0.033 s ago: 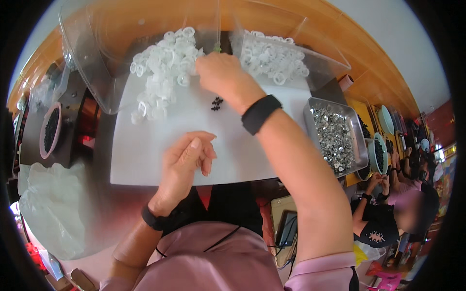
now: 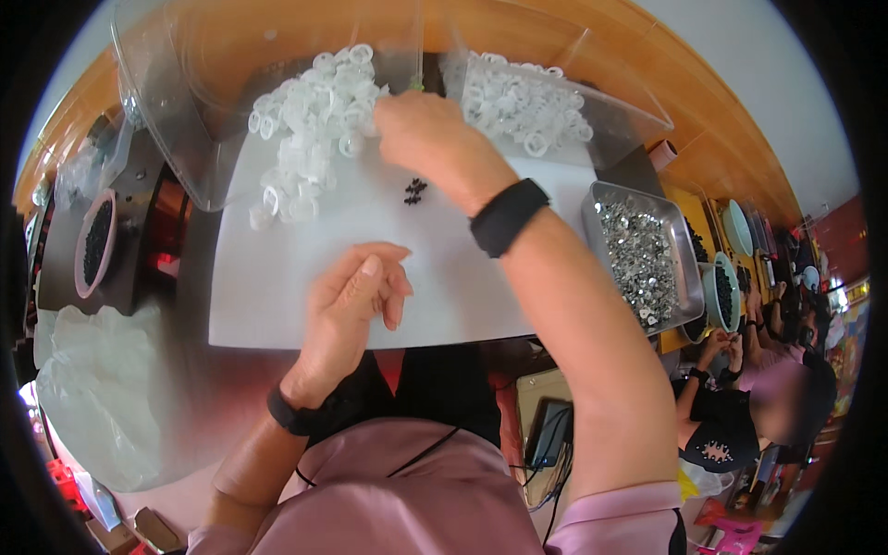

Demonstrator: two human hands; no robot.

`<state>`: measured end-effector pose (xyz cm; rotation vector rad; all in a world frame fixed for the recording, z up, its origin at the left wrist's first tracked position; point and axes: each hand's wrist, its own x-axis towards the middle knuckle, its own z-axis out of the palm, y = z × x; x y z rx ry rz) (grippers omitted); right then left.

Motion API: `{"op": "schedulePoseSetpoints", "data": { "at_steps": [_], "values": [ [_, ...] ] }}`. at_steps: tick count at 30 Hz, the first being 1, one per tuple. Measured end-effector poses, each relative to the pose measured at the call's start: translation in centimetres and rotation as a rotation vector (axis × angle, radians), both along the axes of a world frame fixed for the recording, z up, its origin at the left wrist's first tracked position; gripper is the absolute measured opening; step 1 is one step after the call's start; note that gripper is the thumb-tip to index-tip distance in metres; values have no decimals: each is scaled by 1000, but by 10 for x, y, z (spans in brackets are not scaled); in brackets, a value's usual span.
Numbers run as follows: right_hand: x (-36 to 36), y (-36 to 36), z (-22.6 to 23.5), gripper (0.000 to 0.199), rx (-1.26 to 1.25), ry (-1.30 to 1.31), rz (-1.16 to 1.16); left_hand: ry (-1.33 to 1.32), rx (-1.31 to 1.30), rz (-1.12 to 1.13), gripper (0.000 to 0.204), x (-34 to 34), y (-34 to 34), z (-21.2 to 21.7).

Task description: Assembling small internal components into circular white plastic housings at a factory workstation.

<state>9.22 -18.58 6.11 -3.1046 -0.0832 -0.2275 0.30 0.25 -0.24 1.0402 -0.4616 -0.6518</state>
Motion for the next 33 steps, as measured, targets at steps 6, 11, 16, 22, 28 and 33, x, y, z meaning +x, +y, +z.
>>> {"op": "schedulePoseSetpoints", "data": {
  "at_steps": [6,11,16,22,28,33],
  "values": [
    [-61,17,28,12,431,181,154,74,12,199,43,3,-6,4],
    [-107,32,18,14,833,383,131,43,-3,51,39,6,-5,-3],
    [-126,37,11,29,687,201,185,112,-44,121,34,1,-7,1],
    [-145,33,-3,36,979,50,188,165,-141,94,33,5,-1,-3],
    [-153,30,-8,35,976,-30,120,156,-194,-3,35,10,3,-4],
    [-150,34,-19,39,995,-88,185,198,-149,56,32,5,-1,2]
  ]
}}
